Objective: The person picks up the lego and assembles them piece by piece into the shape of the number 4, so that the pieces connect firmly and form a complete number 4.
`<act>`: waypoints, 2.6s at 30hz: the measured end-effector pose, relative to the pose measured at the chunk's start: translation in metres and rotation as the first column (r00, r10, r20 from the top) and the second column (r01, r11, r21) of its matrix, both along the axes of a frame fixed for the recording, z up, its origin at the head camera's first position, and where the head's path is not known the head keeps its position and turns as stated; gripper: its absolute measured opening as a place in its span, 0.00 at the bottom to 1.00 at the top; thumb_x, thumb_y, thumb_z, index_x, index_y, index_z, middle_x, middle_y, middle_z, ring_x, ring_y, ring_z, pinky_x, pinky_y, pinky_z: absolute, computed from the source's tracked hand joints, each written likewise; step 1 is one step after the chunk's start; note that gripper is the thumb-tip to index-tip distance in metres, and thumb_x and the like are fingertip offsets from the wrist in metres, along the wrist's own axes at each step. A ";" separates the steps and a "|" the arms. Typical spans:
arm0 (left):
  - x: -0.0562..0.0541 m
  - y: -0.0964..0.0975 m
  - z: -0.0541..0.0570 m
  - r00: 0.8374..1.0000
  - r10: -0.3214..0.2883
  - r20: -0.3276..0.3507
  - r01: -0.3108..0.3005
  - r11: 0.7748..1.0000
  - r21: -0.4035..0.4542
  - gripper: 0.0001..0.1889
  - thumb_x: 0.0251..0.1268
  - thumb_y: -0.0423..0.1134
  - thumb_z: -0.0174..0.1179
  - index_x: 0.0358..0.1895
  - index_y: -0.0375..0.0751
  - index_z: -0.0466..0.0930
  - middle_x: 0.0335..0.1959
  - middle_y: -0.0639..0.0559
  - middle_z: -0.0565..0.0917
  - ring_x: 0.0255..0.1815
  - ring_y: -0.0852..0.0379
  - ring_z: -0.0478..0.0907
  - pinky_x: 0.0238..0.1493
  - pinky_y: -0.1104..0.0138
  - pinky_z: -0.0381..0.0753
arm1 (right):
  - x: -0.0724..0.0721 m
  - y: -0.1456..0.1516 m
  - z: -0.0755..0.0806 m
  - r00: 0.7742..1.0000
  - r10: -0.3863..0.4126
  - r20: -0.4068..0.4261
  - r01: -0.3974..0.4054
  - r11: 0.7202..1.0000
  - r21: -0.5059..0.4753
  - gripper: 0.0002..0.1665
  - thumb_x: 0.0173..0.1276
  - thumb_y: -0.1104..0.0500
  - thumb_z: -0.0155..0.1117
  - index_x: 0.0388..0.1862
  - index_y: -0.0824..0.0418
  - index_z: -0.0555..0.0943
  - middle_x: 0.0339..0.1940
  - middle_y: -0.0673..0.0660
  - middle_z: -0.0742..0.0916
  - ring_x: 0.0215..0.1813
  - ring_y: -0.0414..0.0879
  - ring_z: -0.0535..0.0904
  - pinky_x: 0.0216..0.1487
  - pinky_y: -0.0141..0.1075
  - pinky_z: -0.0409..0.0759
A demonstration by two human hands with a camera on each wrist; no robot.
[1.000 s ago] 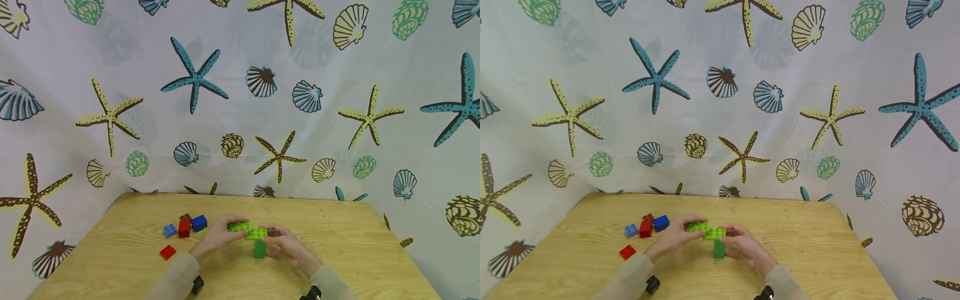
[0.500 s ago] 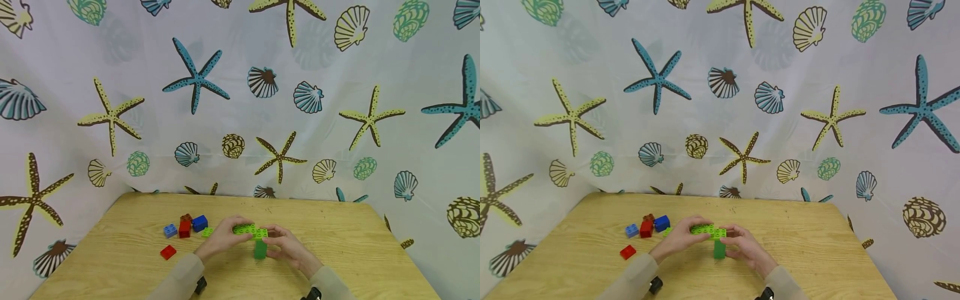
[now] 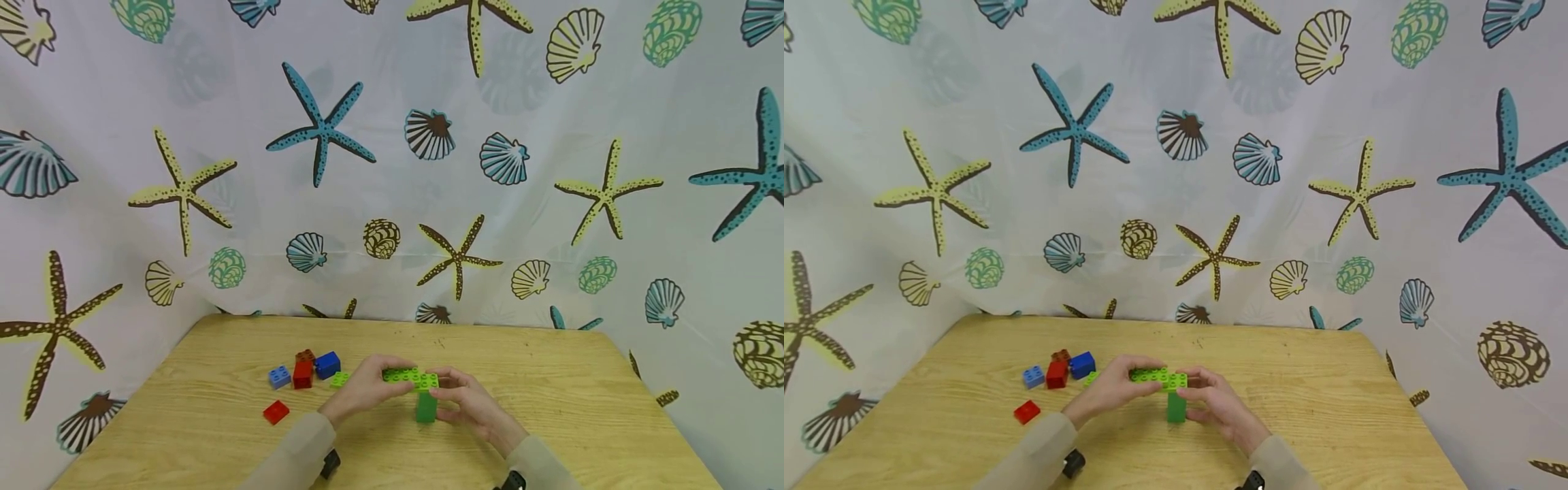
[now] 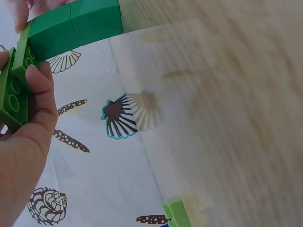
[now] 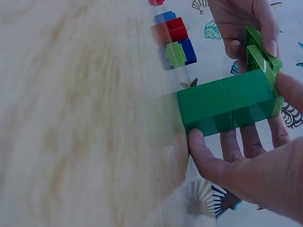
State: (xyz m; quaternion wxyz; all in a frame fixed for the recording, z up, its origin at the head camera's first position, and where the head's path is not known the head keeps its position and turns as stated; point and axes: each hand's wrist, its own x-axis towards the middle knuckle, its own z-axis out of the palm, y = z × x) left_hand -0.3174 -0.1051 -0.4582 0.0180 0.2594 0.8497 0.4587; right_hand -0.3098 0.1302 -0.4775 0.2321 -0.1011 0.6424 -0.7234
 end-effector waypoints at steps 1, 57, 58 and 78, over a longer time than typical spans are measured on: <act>0.000 0.000 0.000 1.000 0.001 0.008 -0.001 1.000 0.002 0.21 0.65 0.49 0.64 0.59 0.45 0.81 0.58 0.48 0.82 0.61 0.47 0.78 0.60 0.48 0.76 | 0.000 0.000 0.000 1.000 -0.001 0.000 0.001 1.000 0.003 0.29 0.68 0.55 0.66 0.66 0.59 0.73 0.58 0.56 0.78 0.56 0.48 0.76 0.54 0.45 0.80; -0.008 0.007 -0.011 0.976 0.041 0.212 -0.089 0.971 0.221 0.18 0.58 0.47 0.71 0.50 0.46 0.86 0.50 0.48 0.85 0.29 0.56 0.77 0.33 0.57 0.78 | -0.003 -0.001 -0.004 1.000 -0.012 -0.017 0.013 1.000 0.020 0.30 0.67 0.55 0.67 0.66 0.60 0.72 0.60 0.57 0.78 0.54 0.45 0.78 0.54 0.44 0.80; -0.008 0.007 -0.010 0.976 0.042 0.213 -0.090 0.971 0.223 0.17 0.58 0.46 0.71 0.50 0.46 0.86 0.49 0.48 0.85 0.29 0.56 0.77 0.32 0.58 0.78 | -0.003 -0.001 -0.004 1.000 -0.010 -0.017 0.010 1.000 0.018 0.30 0.68 0.55 0.67 0.66 0.60 0.72 0.60 0.58 0.77 0.54 0.45 0.78 0.54 0.44 0.80; -0.008 -0.001 -0.006 0.973 -0.036 0.229 -0.020 0.971 0.239 0.23 0.72 0.55 0.54 0.58 0.44 0.82 0.61 0.44 0.80 0.55 0.48 0.78 0.45 0.55 0.82 | -0.001 -0.006 0.003 0.997 -0.039 -0.062 0.043 0.997 0.070 0.29 0.69 0.54 0.64 0.68 0.58 0.73 0.61 0.59 0.75 0.58 0.47 0.73 0.57 0.53 0.78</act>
